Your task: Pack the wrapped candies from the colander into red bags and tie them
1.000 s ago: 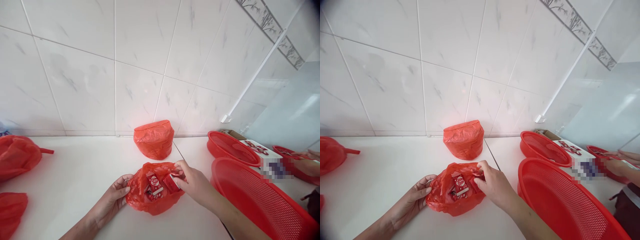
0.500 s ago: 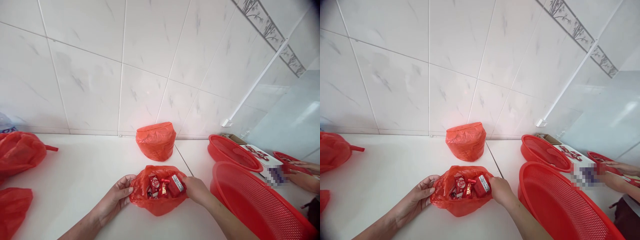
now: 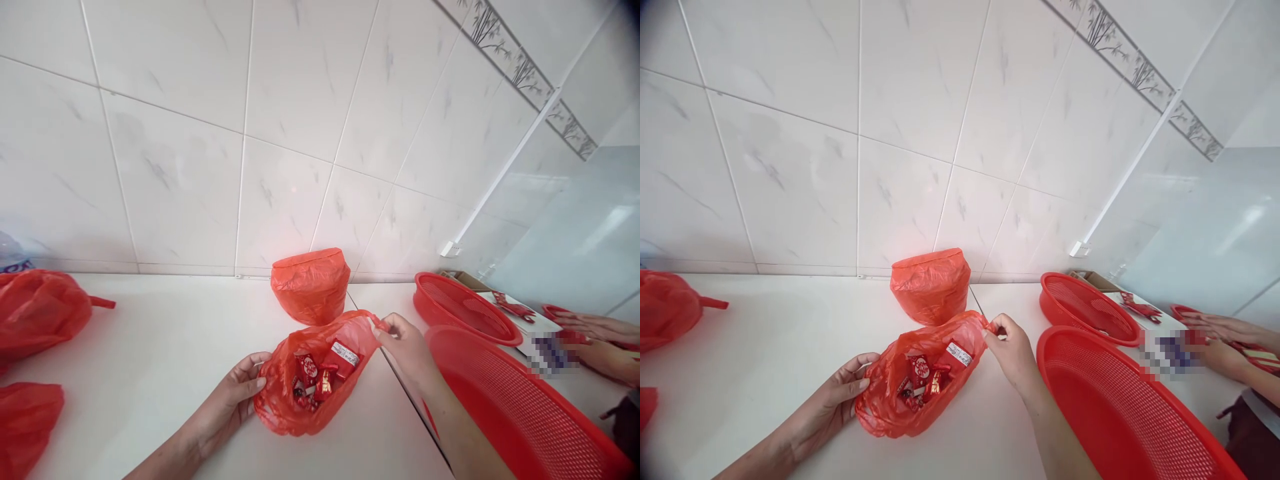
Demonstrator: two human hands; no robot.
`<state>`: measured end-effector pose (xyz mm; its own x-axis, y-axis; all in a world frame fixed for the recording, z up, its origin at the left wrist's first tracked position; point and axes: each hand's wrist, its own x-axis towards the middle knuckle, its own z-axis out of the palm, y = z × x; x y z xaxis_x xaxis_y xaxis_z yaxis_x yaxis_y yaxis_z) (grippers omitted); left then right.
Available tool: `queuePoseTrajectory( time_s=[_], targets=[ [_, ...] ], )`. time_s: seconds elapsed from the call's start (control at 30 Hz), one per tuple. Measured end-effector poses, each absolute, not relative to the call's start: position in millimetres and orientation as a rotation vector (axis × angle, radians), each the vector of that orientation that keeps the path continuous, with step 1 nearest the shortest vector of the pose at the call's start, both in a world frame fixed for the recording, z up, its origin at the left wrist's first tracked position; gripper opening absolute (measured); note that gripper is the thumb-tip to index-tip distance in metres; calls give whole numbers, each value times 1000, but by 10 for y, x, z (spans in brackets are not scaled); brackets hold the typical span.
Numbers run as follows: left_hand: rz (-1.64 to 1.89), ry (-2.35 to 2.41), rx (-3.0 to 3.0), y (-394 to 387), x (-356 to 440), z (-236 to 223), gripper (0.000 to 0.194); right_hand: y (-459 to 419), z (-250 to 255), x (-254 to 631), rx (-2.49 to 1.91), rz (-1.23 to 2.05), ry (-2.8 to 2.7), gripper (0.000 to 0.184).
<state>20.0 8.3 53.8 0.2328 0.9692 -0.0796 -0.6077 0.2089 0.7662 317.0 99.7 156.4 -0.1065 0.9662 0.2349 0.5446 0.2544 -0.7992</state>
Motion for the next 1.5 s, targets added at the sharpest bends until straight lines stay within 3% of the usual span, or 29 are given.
queuePoseTrajectory(
  time_s=[0.17,0.3,0.6,0.77,1.03,1.17,1.2,1.3,1.4,1.5],
  targets=[
    [1373,886,772,221,46,897,42,941,1544,3144,-986,1049,-1339,28],
    [1596,974,869,473,-41,1387,42,990,1542,3059,-639,1300,-969,26],
    [1774,1096,1295,795,270,2042,41,1161,1727,2802,-392,1229,-743,30],
    [1756,1477,1531,782,203,2179,20,1147,1715,2716,-592,1064,-880,32],
    [1638,1544,1647,808,480,2324,24,842,1821,2555,-743,1201,-1120,30],
    [1550,1407,1721,770,818,2343,30,620,1886,2346,-811,1289,-1446,66],
    [1511,1337,1734,740,884,2347,32,595,1890,2301,-800,1311,-1514,64],
    [1353,1010,1720,624,983,2335,33,609,1875,2221,-876,1306,-1562,33],
    [1474,953,1791,532,940,2248,25,684,1843,2213,-968,1314,-1387,46],
    [1503,1042,2068,526,851,2082,23,726,1825,2229,-919,1397,-1196,43]
  ],
)
